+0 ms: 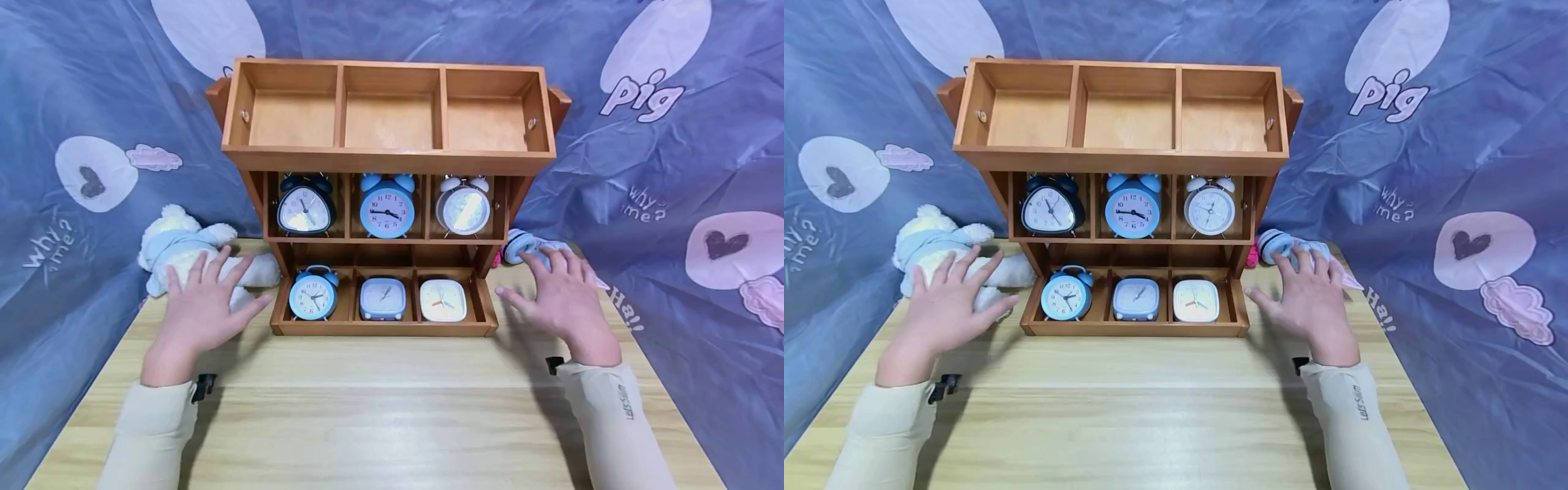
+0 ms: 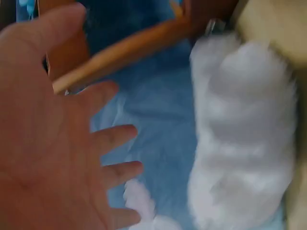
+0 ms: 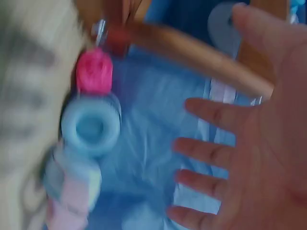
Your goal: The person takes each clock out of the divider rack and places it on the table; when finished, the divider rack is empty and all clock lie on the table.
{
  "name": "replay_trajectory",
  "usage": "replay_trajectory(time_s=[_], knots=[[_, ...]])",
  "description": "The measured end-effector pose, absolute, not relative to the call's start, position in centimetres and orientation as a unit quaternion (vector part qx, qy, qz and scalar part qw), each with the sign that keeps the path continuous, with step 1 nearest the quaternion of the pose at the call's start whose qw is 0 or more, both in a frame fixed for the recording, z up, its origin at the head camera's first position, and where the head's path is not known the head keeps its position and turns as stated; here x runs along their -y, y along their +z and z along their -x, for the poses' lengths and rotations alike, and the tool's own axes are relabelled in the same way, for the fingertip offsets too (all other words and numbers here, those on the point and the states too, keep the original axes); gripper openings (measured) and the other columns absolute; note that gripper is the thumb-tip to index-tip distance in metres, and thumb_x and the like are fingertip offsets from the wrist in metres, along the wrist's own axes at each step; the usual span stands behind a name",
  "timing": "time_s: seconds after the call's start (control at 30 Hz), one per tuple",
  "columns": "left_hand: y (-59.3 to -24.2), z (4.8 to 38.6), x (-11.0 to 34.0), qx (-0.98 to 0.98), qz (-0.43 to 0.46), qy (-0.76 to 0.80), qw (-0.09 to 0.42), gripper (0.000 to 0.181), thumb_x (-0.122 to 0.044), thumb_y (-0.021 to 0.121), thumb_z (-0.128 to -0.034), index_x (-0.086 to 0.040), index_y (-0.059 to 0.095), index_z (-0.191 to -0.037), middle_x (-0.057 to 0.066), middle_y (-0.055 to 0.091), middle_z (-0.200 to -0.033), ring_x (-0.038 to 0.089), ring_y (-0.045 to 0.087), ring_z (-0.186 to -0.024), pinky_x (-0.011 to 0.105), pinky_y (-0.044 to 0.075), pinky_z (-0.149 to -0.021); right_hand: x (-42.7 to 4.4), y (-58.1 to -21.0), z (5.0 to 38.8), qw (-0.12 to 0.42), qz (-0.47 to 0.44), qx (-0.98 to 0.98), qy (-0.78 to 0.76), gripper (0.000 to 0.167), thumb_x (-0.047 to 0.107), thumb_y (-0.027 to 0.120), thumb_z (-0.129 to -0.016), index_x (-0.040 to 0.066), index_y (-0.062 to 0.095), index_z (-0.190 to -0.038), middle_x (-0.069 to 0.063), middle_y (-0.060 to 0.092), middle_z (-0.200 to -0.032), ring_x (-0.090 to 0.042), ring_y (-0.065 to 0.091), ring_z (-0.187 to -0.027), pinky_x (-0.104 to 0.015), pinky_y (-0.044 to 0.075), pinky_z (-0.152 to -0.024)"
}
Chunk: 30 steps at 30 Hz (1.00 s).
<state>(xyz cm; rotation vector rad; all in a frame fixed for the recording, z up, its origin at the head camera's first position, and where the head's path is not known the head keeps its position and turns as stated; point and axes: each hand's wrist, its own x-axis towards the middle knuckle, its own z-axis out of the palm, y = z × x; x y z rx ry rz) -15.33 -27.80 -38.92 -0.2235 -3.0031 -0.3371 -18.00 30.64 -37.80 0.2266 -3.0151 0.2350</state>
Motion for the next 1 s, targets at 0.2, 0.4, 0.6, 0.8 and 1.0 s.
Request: replay_trajectory(time_s=[0.2,0.4,0.6,0.8,1.0], knots=[[-41.0,15.3,25.9,0.959,0.134,-0.23,0.099,0.077,-0.042,0.077,-0.1058,-0.005,0.05,-0.167,0.03,0.051,-0.165,0.054,0.054,-0.146,0.076,0.049,-0.114,-27.3,-39.3,18.0,0.093,-0.163,0.968,0.165,0.06,0.046,0.076,-0.105,-0.001,0.07,-0.142,-0.031,0.068,-0.144,-0.055,0.063,-0.135,-0.072,0.048,-0.116],[-42.8,15.4,24.9,0.945,0.096,-0.311,0.032,0.095,-0.046,0.081,-0.1035,0.0,0.034,-0.173,0.033,0.049,-0.165,0.055,0.062,-0.138,0.07,0.055,-0.113,-23.2,-41.4,18.7,0.081,-0.167,0.947,0.262,0.059,0.031,0.084,-0.101,-0.005,0.066,-0.144,-0.03,0.066,-0.142,-0.049,0.062,-0.135,-0.066,0.05,-0.118],[-44.2,15.6,24.7,0.946,0.065,-0.317,-0.012,0.117,-0.059,0.086,-0.0957,0.003,0.026,-0.175,0.035,0.04,-0.173,0.057,0.055,-0.147,0.073,0.05,-0.119,-21.0,-42.8,19.3,0.021,-0.118,0.946,0.3,0.081,0.034,0.089,-0.095,-0.008,0.054,-0.155,-0.034,0.055,-0.151,-0.05,0.056,-0.141,-0.064,0.048,-0.123],[-44.6,16.0,24.6,0.944,0.064,-0.319,-0.049,0.128,-0.063,0.088,-0.0917,0.008,0.022,-0.174,0.041,0.032,-0.174,0.061,0.045,-0.154,0.074,0.042,-0.125,-19.9,-43.1,19.7,-0.024,-0.086,0.948,0.304,0.094,0.036,0.09,-0.091,-0.01,0.045,-0.16,-0.037,0.045,-0.16,-0.052,0.05,-0.148,-0.065,0.044,-0.128],[-44.7,16.2,24.3,0.943,0.062,-0.319,-0.067,0.127,-0.061,0.089,-0.0915,0.01,0.023,-0.173,0.043,0.031,-0.174,0.063,0.038,-0.158,0.074,0.039,-0.128,-19.3,-43.0,20.2,-0.064,-0.065,0.953,0.287,0.106,0.043,0.094,-0.087,-0.007,0.042,-0.164,-0.038,0.038,-0.169,-0.055,0.039,-0.158,-0.067,0.038,-0.133]])
